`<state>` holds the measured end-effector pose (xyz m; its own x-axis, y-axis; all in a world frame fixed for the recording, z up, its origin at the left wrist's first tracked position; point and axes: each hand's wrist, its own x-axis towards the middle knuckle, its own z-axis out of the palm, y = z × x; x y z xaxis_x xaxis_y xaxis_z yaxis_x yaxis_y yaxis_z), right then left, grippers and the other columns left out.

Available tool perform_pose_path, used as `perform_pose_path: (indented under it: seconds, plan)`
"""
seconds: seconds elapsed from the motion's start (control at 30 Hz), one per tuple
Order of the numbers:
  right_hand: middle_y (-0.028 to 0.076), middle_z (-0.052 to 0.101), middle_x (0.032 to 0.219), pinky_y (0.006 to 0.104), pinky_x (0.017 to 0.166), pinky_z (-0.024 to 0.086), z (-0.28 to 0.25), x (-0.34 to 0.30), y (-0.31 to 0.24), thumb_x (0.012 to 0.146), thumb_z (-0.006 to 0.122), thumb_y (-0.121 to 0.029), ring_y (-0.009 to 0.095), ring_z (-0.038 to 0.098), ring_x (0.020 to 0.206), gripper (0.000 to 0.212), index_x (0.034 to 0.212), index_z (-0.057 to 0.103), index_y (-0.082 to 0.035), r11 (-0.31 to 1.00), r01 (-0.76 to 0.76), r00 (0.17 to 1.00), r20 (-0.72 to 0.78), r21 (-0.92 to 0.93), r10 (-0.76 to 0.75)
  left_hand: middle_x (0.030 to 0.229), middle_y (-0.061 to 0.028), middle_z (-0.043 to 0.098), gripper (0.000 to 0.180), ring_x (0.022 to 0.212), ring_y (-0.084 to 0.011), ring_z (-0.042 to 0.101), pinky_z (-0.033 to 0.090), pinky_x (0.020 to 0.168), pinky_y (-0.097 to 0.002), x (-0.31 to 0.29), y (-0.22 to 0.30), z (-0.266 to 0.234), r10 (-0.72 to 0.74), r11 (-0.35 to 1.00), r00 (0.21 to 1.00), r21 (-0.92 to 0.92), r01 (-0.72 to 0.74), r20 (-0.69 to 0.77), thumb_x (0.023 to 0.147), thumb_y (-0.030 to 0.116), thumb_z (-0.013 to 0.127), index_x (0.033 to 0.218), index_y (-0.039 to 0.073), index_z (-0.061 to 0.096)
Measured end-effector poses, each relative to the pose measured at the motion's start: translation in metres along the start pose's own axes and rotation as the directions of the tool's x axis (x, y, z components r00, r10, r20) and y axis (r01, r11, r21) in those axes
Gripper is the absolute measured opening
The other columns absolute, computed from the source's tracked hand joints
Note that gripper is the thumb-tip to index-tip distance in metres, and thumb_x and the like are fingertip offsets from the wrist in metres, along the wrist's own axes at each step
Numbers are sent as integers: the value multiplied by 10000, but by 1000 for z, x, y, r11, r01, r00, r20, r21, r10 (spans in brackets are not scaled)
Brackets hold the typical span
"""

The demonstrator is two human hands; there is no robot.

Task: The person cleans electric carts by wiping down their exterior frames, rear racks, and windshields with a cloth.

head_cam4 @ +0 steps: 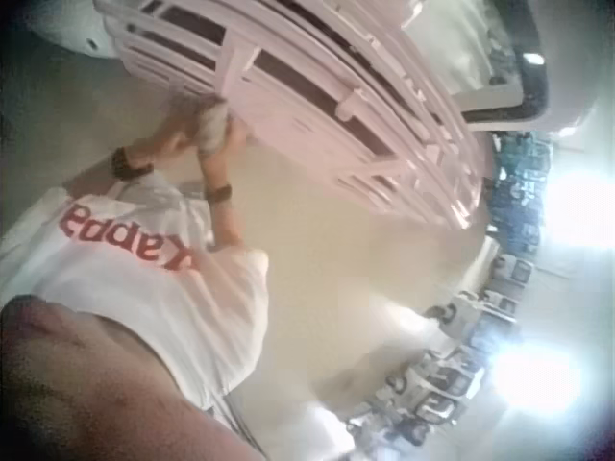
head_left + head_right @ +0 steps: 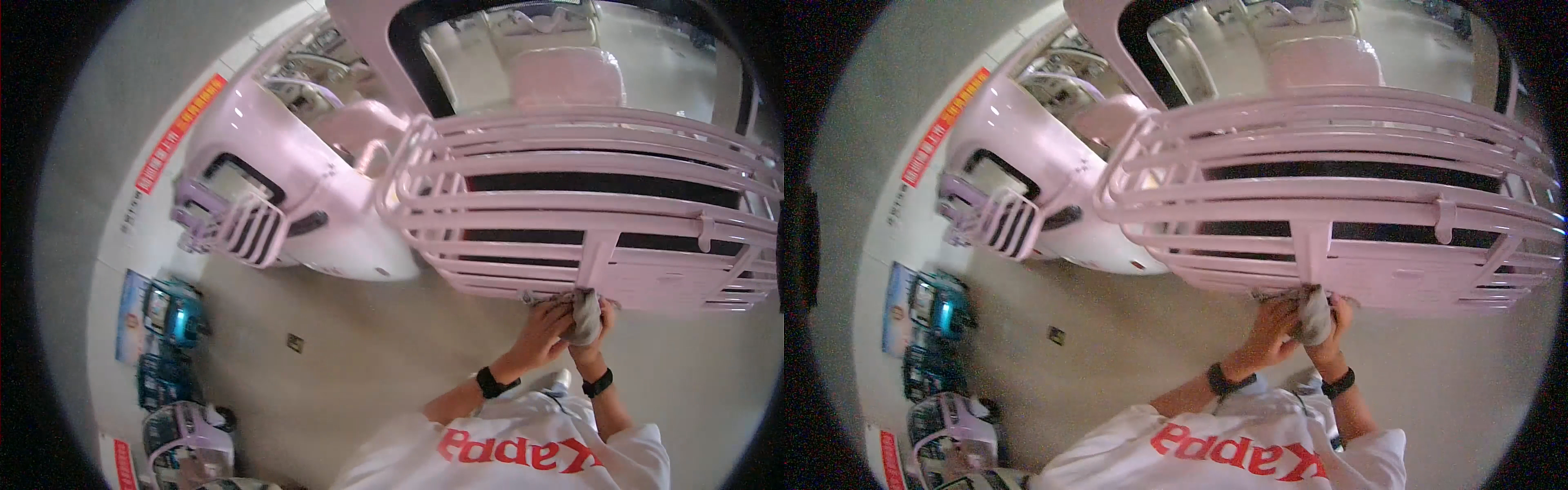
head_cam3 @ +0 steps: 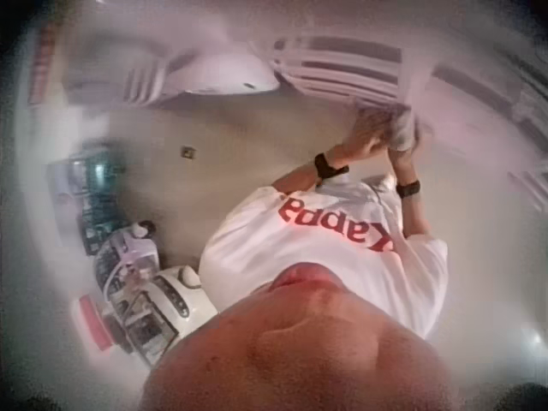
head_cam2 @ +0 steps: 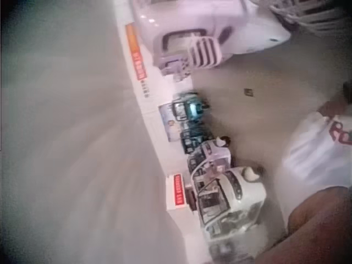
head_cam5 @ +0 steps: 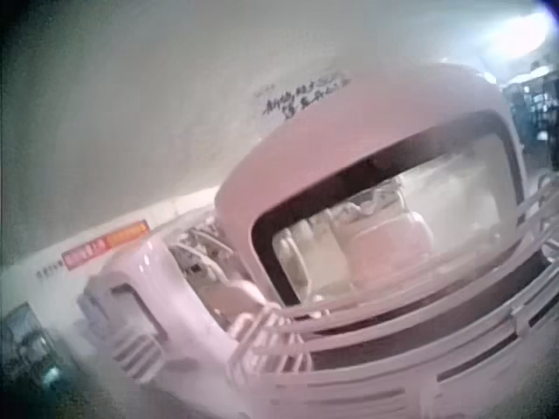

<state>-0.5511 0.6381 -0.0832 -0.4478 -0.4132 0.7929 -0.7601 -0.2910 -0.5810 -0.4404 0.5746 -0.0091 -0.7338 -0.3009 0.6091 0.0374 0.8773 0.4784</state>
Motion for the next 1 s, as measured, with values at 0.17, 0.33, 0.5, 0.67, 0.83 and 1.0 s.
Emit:
perform_pose_path:
  seconds: [0.17, 0.33, 0.5, 0.67, 0.83, 1.0]
  plan:
    - [141, 445, 1182, 385, 904, 378, -115, 43, -19, 818, 531, -182, 274, 447, 1078, 445, 1208, 376, -30, 951, -244, 912, 287, -191, 291, 1069, -112, 478, 533, 880, -279, 521, 453, 714, -365, 65, 59, -45, 285, 945, 955, -190, -267, 75, 680, 131, 602, 1176, 80, 413]
    - [132, 435, 1201, 399, 917, 370, -118, 124, -117, 842, 465, -232, 272, 436, 1093, 427, 1214, 380, -40, 965, 23, 931, -347, -261, -116, 685, -37, 479, 386, 533, -172, 515, 436, 456, -287, 82, 63, -99, 449, 845, 883, -259, -469, -134, 724, 108, 539, 1105, 84, 480]
    - [123, 425, 1220, 414, 930, 361, 57, 114, -167, 866, 398, -283, 270, 426, 1108, 425, 1221, 384, -49, 926, 17, 939, -325, 378, 115, 678, -55, 525, 338, 549, -236, 547, 436, 462, -347, 0, -1, -143, 259, 934, 964, -237, -266, -62, 730, 137, 539, 1062, 92, 497]
    - [121, 474, 1188, 336, 856, 416, 210, 57, -146, 844, 454, -219, 275, 481, 1055, 453, 1241, 362, -22, 977, -186, 959, 233, 103, 158, 744, -174, 561, 292, 643, -359, 533, 410, 523, -429, -109, -101, -198, -265, 964, 944, -87, 252, -199, 810, 133, 477, 1091, 51, 470]
    - [131, 514, 1127, 309, 829, 413, 332, 49, -214, 855, 432, -157, 219, 506, 1006, 407, 1234, 376, -21, 951, -185, 672, 738, 249, -62, 743, -197, 558, 278, 652, -344, 542, 426, 568, -405, -215, -87, -337, -699, 643, 623, 71, 762, -353, 794, 131, 495, 1051, 26, 509]
    - [176, 525, 1026, 369, 760, 431, 445, 29, -286, 776, 503, -85, 354, 524, 862, 376, 1137, 449, 7, 772, 115, 263, 730, 625, -631, 766, -125, 603, 274, 685, -195, 583, 441, 588, -306, -309, -69, -417, -736, 534, 281, -273, 801, -616, 818, 137, 476, 1047, -9, 515]
